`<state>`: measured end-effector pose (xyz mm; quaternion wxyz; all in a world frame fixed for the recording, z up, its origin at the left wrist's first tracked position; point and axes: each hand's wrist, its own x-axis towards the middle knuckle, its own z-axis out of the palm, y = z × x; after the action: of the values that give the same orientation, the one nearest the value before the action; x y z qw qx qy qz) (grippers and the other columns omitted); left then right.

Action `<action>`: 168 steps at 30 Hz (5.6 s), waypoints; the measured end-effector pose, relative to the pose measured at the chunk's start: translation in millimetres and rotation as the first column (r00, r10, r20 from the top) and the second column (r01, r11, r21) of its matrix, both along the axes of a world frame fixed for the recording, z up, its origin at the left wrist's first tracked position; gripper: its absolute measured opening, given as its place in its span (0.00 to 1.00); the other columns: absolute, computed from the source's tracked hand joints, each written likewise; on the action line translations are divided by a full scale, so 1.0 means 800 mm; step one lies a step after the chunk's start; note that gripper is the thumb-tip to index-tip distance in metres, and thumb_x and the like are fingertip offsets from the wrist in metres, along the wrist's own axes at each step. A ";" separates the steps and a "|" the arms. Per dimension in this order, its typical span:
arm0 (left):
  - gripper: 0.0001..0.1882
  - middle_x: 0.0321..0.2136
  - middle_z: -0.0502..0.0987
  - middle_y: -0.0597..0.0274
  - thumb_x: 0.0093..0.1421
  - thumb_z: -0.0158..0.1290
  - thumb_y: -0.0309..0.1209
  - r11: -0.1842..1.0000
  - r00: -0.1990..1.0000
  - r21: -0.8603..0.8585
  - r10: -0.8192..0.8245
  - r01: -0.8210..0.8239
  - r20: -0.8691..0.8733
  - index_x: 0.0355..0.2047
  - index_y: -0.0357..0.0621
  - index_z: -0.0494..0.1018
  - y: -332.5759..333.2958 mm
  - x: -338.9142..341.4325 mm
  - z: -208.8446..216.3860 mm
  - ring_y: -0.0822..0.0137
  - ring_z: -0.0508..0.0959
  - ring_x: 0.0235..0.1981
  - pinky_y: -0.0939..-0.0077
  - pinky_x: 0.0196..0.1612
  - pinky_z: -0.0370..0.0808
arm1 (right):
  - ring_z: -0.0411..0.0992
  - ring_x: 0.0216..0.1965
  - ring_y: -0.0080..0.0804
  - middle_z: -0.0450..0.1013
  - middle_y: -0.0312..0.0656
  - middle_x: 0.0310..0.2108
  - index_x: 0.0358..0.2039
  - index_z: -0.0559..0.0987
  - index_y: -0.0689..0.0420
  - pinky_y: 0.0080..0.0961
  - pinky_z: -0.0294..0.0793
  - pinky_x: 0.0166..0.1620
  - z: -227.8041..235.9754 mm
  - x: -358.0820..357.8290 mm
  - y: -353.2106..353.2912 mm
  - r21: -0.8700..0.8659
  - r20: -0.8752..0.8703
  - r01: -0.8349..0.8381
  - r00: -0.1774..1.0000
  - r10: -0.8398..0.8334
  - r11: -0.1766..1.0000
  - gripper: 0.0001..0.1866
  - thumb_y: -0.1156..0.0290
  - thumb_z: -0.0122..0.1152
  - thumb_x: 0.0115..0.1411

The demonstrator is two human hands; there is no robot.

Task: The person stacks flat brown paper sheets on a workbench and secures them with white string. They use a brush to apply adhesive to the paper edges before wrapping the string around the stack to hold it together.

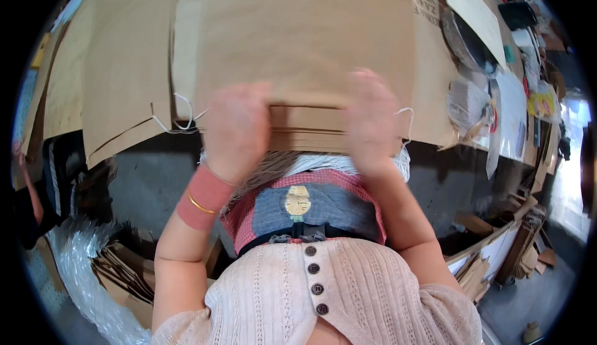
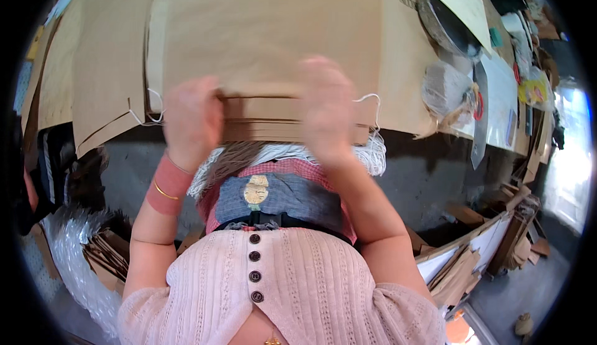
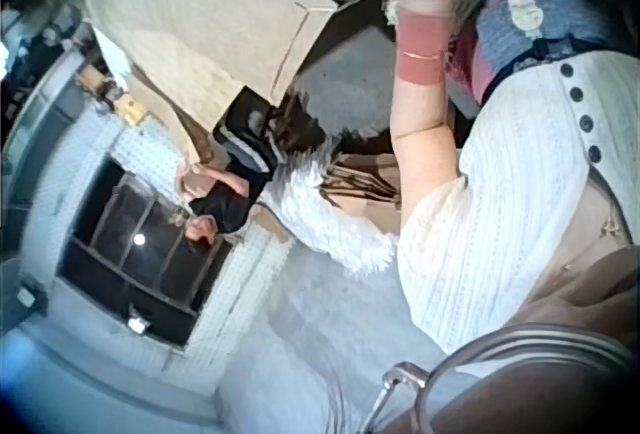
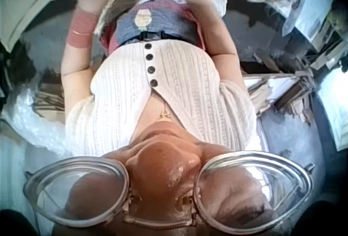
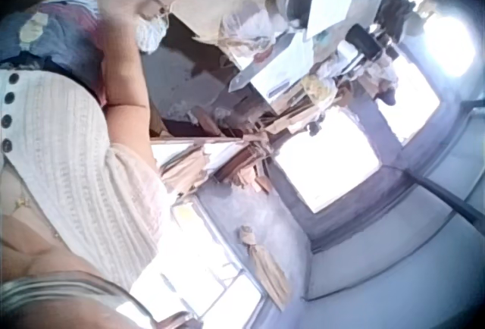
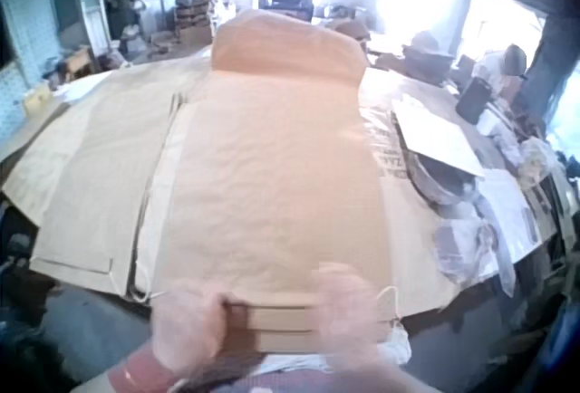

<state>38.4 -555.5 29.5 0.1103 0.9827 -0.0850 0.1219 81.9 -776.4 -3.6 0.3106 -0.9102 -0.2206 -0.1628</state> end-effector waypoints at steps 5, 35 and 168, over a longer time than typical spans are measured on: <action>0.51 0.61 0.53 0.39 0.47 0.59 0.49 0.998 0.971 0.061 0.026 -0.012 -0.236 0.60 0.27 0.48 0.013 -0.017 -0.021 0.44 0.52 0.63 0.57 0.64 0.49 | 0.44 0.66 0.46 0.49 0.55 0.64 0.62 0.50 0.67 0.37 0.41 0.66 0.006 -0.019 0.009 -0.451 -0.232 -0.036 0.970 -0.078 0.892 0.47 0.47 0.56 0.54; 0.36 0.20 0.63 0.72 0.57 0.49 0.17 0.081 0.945 -0.944 0.098 -0.320 -0.312 0.64 0.45 0.48 0.083 -0.052 -0.015 0.78 0.63 0.22 0.85 0.29 0.66 | 0.71 0.37 0.27 0.73 0.43 0.38 0.47 0.70 0.68 0.21 0.70 0.42 0.032 -0.011 -0.137 0.574 -0.565 0.329 0.822 0.072 0.750 0.16 0.79 0.50 0.58; 0.06 0.11 0.68 0.64 0.46 0.56 0.26 0.485 0.935 -0.833 -0.340 0.267 0.101 0.22 0.35 0.75 0.025 -0.112 0.136 0.70 0.62 0.11 0.77 0.17 0.54 | 0.73 0.36 0.38 0.74 0.44 0.38 0.42 0.76 0.59 0.25 0.73 0.44 0.021 -0.096 -0.067 0.303 -0.233 -0.616 0.692 0.683 0.727 0.12 0.78 0.52 0.57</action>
<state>-51.4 -535.8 138.6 0.5874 0.7832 -0.1841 0.0881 5.3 -830.3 13.4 0.4704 -0.7495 -0.4568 0.0908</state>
